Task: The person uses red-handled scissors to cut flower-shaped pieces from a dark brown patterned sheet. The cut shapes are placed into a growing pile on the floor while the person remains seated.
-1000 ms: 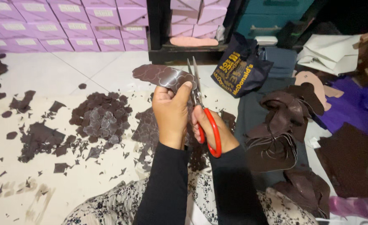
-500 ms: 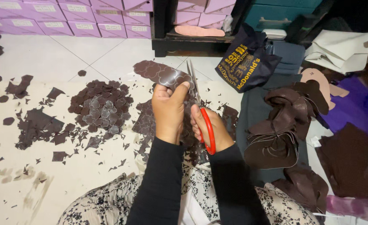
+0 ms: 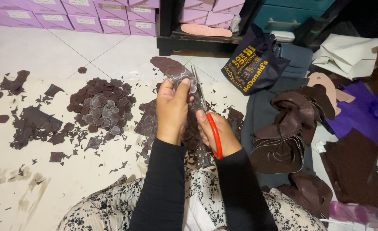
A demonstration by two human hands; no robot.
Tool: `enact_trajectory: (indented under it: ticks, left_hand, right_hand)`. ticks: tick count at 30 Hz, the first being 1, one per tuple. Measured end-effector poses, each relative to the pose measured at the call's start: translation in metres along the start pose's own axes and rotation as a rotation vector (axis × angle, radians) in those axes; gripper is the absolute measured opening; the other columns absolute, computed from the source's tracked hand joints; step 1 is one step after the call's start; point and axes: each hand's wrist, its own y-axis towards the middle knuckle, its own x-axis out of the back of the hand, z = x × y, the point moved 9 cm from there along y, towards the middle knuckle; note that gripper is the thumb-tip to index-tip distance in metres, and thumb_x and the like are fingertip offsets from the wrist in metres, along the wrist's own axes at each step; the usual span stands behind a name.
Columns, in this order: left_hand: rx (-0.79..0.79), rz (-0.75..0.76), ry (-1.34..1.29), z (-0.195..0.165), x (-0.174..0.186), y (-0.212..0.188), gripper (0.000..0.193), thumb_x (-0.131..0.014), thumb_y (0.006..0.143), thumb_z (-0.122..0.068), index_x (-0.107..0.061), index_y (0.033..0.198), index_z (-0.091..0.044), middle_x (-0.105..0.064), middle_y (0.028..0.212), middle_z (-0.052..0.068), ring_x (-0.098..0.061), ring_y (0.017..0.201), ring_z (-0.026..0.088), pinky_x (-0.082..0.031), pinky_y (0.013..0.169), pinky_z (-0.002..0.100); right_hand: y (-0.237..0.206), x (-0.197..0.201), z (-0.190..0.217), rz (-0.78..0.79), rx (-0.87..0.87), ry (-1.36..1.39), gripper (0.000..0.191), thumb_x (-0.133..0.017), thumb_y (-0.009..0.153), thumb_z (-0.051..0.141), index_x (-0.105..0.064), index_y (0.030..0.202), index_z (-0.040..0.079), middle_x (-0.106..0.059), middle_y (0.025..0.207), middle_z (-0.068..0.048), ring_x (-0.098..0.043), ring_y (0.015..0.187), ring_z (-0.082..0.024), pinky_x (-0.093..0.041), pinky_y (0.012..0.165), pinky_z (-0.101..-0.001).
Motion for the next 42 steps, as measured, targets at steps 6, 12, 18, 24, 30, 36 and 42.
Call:
enact_trajectory:
  ticks: [6,12,18,24,30,36,42]
  left_hand:
    - [-0.039,0.026,0.113,-0.005,0.0,-0.001,0.01,-0.063,0.102,-0.01,-0.065,0.111,-0.005,-0.07,0.096,-0.001,-0.061,0.079,0.004,-0.05,0.068,0.021]
    - [-0.02,-0.011,0.077,-0.005,0.004,0.001,0.01,-0.062,0.102,-0.01,-0.064,0.11,-0.005,-0.07,0.097,0.0,-0.062,0.08,0.005,-0.053,0.069,0.023]
    - [-0.029,-0.017,0.118,-0.001,0.005,0.003,0.013,-0.057,0.102,-0.011,-0.062,0.114,-0.006,-0.07,0.103,0.001,-0.067,0.087,0.007,-0.06,0.076,0.026]
    - [0.003,-0.005,0.125,-0.004,0.008,0.006,0.013,-0.054,0.103,-0.011,-0.058,0.115,-0.006,-0.07,0.101,0.001,-0.071,0.092,0.009,-0.059,0.077,0.026]
    - [-0.005,0.087,0.117,-0.012,-0.004,-0.003,0.015,-0.056,0.103,-0.006,-0.057,0.118,-0.005,-0.067,0.102,0.002,-0.064,0.087,0.007,-0.056,0.074,0.025]
    - [-0.056,0.147,0.125,-0.028,-0.016,-0.008,0.024,-0.054,0.102,-0.002,-0.055,0.126,-0.002,-0.067,0.108,0.004,-0.065,0.091,0.008,-0.058,0.079,0.026]
    - [-0.066,0.18,0.145,-0.037,-0.023,-0.01,0.033,-0.051,0.102,0.0,-0.051,0.135,0.001,-0.068,0.108,0.007,-0.072,0.096,0.014,-0.059,0.08,0.027]
  right_hand:
    - [0.0,0.001,-0.002,-0.03,-0.002,0.014,0.052,-0.056,0.099,0.055,-0.05,0.077,0.009,-0.046,0.06,0.003,-0.04,0.047,-0.007,-0.035,0.043,-0.0243]
    - [0.005,-0.003,-0.012,-0.061,-0.052,0.023,0.053,-0.058,0.095,0.058,-0.05,0.077,0.009,-0.045,0.059,0.002,-0.041,0.046,-0.007,-0.034,0.042,-0.0238]
    - [0.005,-0.001,-0.02,-0.104,-0.09,0.06,0.052,-0.06,0.095,0.057,-0.051,0.076,0.009,-0.045,0.061,0.003,-0.041,0.047,-0.007,-0.034,0.041,-0.0245]
    - [0.005,-0.003,-0.016,-0.026,-0.098,0.056,0.052,-0.055,0.098,0.057,-0.052,0.081,0.008,-0.043,0.061,0.003,-0.039,0.047,-0.008,-0.034,0.043,-0.0239]
    - [-0.003,0.001,0.005,0.067,-0.042,-0.098,0.052,-0.049,0.1,0.057,-0.055,0.085,0.007,-0.046,0.06,0.002,-0.042,0.048,-0.009,-0.035,0.045,-0.0247]
    - [-0.008,0.003,0.018,0.114,0.003,-0.176,0.055,-0.046,0.101,0.058,-0.055,0.083,0.007,-0.046,0.06,0.002,-0.044,0.049,-0.009,-0.037,0.046,-0.0247]
    - [-0.009,0.004,0.026,0.13,0.089,-0.264,0.056,-0.045,0.101,0.059,-0.053,0.081,0.007,-0.047,0.06,0.002,-0.045,0.049,-0.008,-0.037,0.045,-0.0253]
